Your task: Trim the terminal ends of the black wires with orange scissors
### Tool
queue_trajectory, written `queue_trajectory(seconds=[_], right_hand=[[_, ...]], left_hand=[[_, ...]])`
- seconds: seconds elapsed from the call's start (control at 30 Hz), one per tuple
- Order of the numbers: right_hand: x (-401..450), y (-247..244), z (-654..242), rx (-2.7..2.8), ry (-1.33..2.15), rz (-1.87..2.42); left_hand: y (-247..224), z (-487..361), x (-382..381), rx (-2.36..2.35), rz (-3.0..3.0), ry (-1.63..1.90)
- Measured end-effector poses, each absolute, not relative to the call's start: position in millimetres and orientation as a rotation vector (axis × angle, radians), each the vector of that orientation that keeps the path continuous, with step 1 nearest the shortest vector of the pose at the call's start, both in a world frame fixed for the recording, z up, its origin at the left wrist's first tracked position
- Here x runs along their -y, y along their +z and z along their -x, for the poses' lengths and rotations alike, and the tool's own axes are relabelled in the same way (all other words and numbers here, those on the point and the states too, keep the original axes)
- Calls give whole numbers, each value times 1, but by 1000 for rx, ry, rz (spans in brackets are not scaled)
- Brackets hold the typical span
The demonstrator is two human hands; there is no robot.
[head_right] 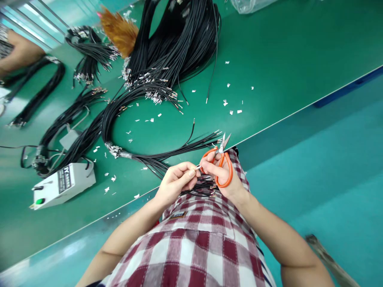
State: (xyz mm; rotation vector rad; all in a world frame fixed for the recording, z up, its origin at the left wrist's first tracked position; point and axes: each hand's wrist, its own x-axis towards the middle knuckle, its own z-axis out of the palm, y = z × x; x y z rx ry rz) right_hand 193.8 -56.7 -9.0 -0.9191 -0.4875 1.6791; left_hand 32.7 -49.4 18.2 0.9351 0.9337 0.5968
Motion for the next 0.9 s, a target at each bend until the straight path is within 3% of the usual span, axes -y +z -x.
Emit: queue_trajectory(seconds=[0.63,0.9], right_hand=[[52,-13,-195,626,1634,898],[61,-23,-188,761,1438,1046]], left_hand=[[22,-40,55,-1075,-925,769],[16,-37,53,-1016,-837,716]])
